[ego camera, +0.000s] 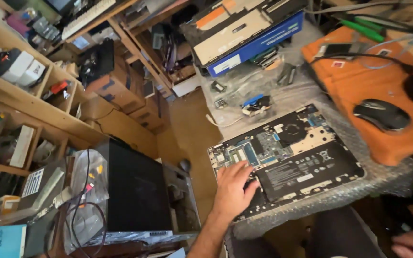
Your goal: Reinstalling a battery into a laptop and securing it with screws using a screwdriver.
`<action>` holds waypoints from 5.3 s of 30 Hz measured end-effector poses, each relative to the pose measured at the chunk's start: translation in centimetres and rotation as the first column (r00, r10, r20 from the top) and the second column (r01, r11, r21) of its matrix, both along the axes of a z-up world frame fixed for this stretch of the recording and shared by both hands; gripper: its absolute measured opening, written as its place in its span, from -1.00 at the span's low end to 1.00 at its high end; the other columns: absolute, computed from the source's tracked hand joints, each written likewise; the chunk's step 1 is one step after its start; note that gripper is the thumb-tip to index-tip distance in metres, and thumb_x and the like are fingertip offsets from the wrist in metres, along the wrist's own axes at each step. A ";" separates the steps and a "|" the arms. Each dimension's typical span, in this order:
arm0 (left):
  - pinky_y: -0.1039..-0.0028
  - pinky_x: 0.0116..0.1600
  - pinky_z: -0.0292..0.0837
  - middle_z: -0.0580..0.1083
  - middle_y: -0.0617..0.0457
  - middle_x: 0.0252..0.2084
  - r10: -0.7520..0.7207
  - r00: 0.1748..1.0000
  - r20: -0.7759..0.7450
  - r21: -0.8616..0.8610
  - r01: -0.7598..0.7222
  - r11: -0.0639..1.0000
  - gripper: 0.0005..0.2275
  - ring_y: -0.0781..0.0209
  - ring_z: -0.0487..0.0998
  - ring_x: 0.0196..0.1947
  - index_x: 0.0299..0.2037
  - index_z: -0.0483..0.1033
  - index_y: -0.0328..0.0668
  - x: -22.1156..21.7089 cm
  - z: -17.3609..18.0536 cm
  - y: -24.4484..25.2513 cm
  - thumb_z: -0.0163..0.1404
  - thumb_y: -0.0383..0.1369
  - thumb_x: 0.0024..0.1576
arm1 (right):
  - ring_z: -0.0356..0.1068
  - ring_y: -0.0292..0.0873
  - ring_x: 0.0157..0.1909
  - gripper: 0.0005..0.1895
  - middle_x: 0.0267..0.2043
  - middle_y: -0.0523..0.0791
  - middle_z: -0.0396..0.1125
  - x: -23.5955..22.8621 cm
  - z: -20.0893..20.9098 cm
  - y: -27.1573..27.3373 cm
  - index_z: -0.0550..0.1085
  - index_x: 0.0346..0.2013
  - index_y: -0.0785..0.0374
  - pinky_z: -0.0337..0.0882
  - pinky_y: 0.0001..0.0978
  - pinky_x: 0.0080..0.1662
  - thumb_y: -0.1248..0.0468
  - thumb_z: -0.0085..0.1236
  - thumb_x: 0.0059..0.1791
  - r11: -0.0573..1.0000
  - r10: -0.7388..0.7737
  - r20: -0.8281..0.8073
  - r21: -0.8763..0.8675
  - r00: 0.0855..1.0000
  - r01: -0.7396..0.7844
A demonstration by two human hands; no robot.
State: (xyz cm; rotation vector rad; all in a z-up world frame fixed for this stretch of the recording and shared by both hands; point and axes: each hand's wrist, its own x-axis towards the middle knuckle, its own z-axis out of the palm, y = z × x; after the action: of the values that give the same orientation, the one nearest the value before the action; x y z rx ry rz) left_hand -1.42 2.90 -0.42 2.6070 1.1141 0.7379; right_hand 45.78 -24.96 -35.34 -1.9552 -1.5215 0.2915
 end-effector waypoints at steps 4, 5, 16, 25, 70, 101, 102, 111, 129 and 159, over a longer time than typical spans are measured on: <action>0.09 0.07 0.21 0.51 -0.04 0.12 0.042 0.996 0.080 0.036 -0.045 0.998 -0.78 -0.01 0.51 0.12 -0.03 0.52 -0.17 -2.2 -1.9 5.4 0.04 -0.32 0.16 | 0.59 -0.29 -0.29 -0.80 -0.36 -0.28 0.58 -13.5 24.0 8.4 0.66 -0.38 -0.06 0.50 -0.44 -0.03 0.04 0.33 -0.25 0.952 0.125 -0.036 0.287 0.992 -0.109; 0.09 0.09 0.22 0.50 -0.03 0.13 0.081 0.992 0.095 0.048 -0.086 0.995 -0.77 -0.01 0.50 0.13 0.00 0.52 -0.13 -2.8 -2.6 6.6 0.05 -0.33 0.15 | 0.60 -0.34 -0.28 -0.80 -0.33 -0.32 0.59 -15.1 26.8 10.0 0.66 -0.36 -0.07 0.51 -0.50 -0.02 0.04 0.31 -0.23 0.947 0.197 -0.011 0.262 0.980 -0.187; 0.14 0.04 0.20 0.57 0.07 -0.10 0.176 0.983 -0.051 -0.065 -0.180 0.982 -0.82 -0.01 0.54 -0.06 -0.06 0.57 -0.02 -4.6 -4.5 13.4 0.08 -0.30 0.15 | 0.61 -0.16 -0.13 -0.68 -0.08 -0.22 0.58 -25.2 31.3 25.3 0.57 -0.04 -0.08 0.61 -0.19 -0.06 -0.04 0.16 -0.04 0.762 0.648 0.118 -0.075 0.753 -0.644; 0.22 0.11 0.24 0.51 0.24 -0.17 0.161 0.967 -0.195 -0.017 -0.167 0.986 -0.77 0.17 0.56 -0.08 -0.12 0.58 0.16 -4.6 -8.8 16.5 0.15 -0.09 0.06 | 0.56 -0.07 0.00 -0.69 -0.13 -0.28 0.58 -31.3 32.1 30.8 0.49 0.04 -0.30 0.52 0.00 0.02 -0.03 -0.08 0.04 0.731 0.628 0.146 -0.447 0.764 -0.515; 0.01 0.34 0.03 0.50 -0.02 0.18 -0.068 0.991 -0.115 -0.176 0.048 0.983 -0.41 -0.01 0.41 0.22 0.16 0.51 -0.05 -6.1 -3.2 10.0 0.25 -0.02 -0.09 | 0.63 -0.17 -0.27 -0.73 -0.12 -0.20 0.60 -24.8 31.9 25.0 0.57 -0.08 0.02 0.64 -0.22 -0.25 0.06 0.08 0.00 0.875 0.482 0.119 -0.022 0.868 -0.483; 0.51 0.03 0.22 0.50 -0.05 0.16 0.223 0.323 0.920 -0.377 0.568 0.732 -0.51 0.21 0.48 0.19 0.19 0.36 -0.16 -1.7 -0.9 -0.4 0.21 -0.17 0.13 | 0.45 -0.35 -0.38 -0.72 -0.23 -0.22 0.56 -29.0 32.5 23.2 0.57 -0.05 0.15 0.49 -0.51 -0.32 0.18 0.22 -0.04 0.897 0.401 -0.589 0.096 0.702 -0.433; 0.48 0.06 0.19 0.49 -0.01 0.20 0.222 0.312 0.924 -0.369 0.572 0.732 -0.48 0.23 0.45 0.22 0.21 0.35 -0.13 -1.3 -0.7 -0.9 0.22 -0.09 0.14 | 0.40 -0.28 -0.40 -0.73 -0.30 -0.14 0.55 -29.3 32.4 23.3 0.59 -0.09 0.26 0.46 -0.46 -0.30 0.20 0.19 -0.01 0.902 0.324 -0.791 0.092 0.519 -0.421; 0.29 0.32 0.25 0.39 -0.20 0.24 0.053 0.314 0.948 -0.229 0.557 0.798 -0.52 -0.04 0.37 0.35 0.24 0.26 -0.30 -0.4 0.8 -3.2 0.13 -0.39 0.14 | 0.05 -0.37 -0.60 -0.77 -0.39 -0.11 0.34 -31.1 31.3 22.2 0.50 -0.16 0.44 0.00 -0.56 -0.55 0.28 0.21 0.03 0.857 0.097 -0.937 0.249 -0.335 -0.450; 0.32 0.26 0.38 0.54 -0.12 0.19 0.415 0.526 0.742 -0.385 -0.173 0.907 -0.66 0.03 0.49 0.27 0.11 0.49 -0.30 -8.5 -4.9 -2.4 -0.01 -0.51 0.10 | 0.34 -0.20 -0.42 -0.61 -0.46 -0.19 0.42 -27.3 32.6 36.8 0.46 -0.47 0.07 0.32 -0.26 -0.32 -0.01 -0.16 0.11 0.782 0.325 -0.118 -0.525 0.938 -0.336; 0.28 0.25 0.45 0.51 -0.17 0.21 0.412 0.533 0.739 -0.421 -0.112 0.900 -0.67 0.01 0.49 0.26 0.09 0.50 -0.31 -9.0 -8.3 -1.5 0.06 -0.41 0.11 | 0.22 -0.26 -0.54 -0.56 -0.59 -0.22 0.27 -29.1 31.1 38.1 0.41 -0.52 0.08 0.33 -0.31 -0.42 -0.01 -0.20 0.15 0.752 0.412 0.047 -0.581 0.910 -0.311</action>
State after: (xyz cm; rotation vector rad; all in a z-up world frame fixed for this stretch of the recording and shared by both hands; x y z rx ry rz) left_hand -10.43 1.40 -8.75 1.4652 1.1601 1.4754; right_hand 16.73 13.15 -4.25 -2.1375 -2.1210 0.8466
